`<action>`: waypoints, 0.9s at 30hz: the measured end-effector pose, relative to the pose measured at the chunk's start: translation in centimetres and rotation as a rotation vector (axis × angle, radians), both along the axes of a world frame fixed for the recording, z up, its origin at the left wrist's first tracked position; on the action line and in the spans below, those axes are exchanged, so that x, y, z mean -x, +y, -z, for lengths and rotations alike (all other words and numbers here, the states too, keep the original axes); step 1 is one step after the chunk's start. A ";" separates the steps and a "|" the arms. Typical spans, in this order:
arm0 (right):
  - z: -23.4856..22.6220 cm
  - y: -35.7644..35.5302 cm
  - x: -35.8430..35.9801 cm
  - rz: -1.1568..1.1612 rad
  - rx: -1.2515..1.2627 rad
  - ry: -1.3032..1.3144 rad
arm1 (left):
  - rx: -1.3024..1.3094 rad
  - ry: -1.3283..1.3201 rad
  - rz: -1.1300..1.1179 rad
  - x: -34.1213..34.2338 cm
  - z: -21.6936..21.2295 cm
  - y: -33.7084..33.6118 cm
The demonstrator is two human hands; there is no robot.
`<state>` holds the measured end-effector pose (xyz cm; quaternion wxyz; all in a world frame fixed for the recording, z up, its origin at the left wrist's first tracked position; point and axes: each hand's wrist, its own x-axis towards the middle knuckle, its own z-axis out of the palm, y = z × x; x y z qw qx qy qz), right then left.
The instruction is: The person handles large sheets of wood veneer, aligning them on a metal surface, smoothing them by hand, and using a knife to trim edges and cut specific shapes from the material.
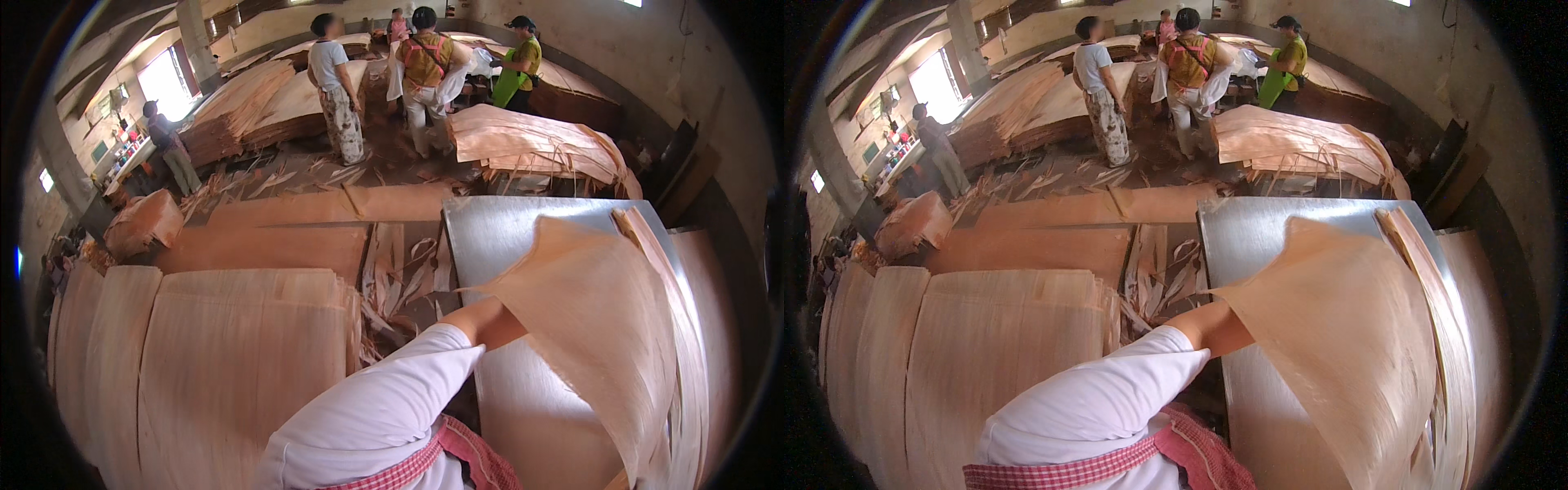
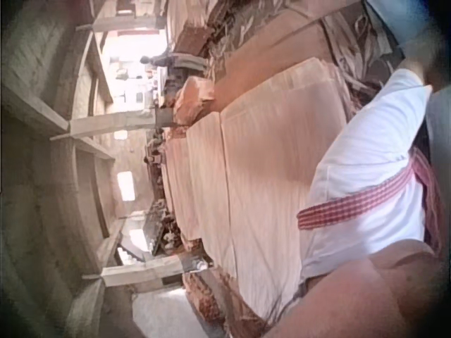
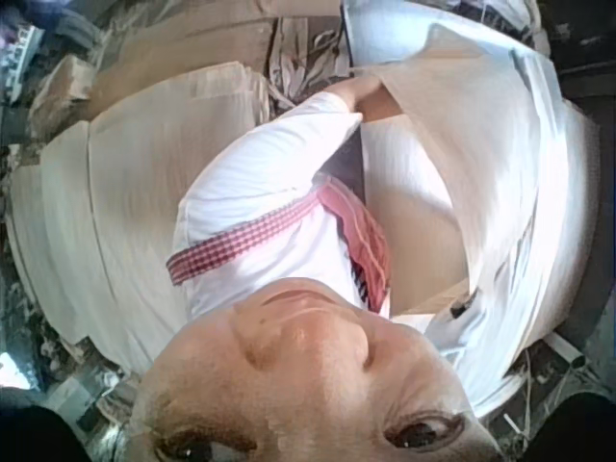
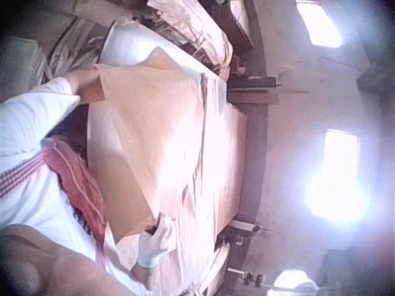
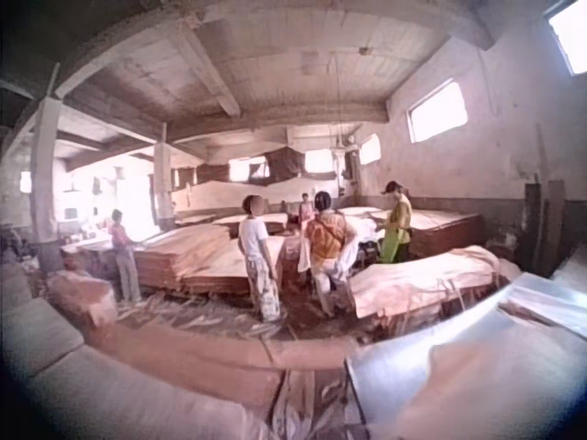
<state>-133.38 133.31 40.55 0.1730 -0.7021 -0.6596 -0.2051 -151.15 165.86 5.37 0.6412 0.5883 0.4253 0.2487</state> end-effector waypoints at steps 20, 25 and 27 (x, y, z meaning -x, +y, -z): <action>24.8 11.8 5.8 -0.326 0.631 0.742 | 0.264 0.173 0.965 9.4 -0.9 -4.4; 29.7 16.5 5.8 -0.244 0.757 0.819 | 0.872 -0.335 0.577 8.9 -0.4 -4.7; 30.1 17.1 5.4 -0.191 0.782 0.929 | 0.943 -0.379 0.409 8.6 1.1 -4.6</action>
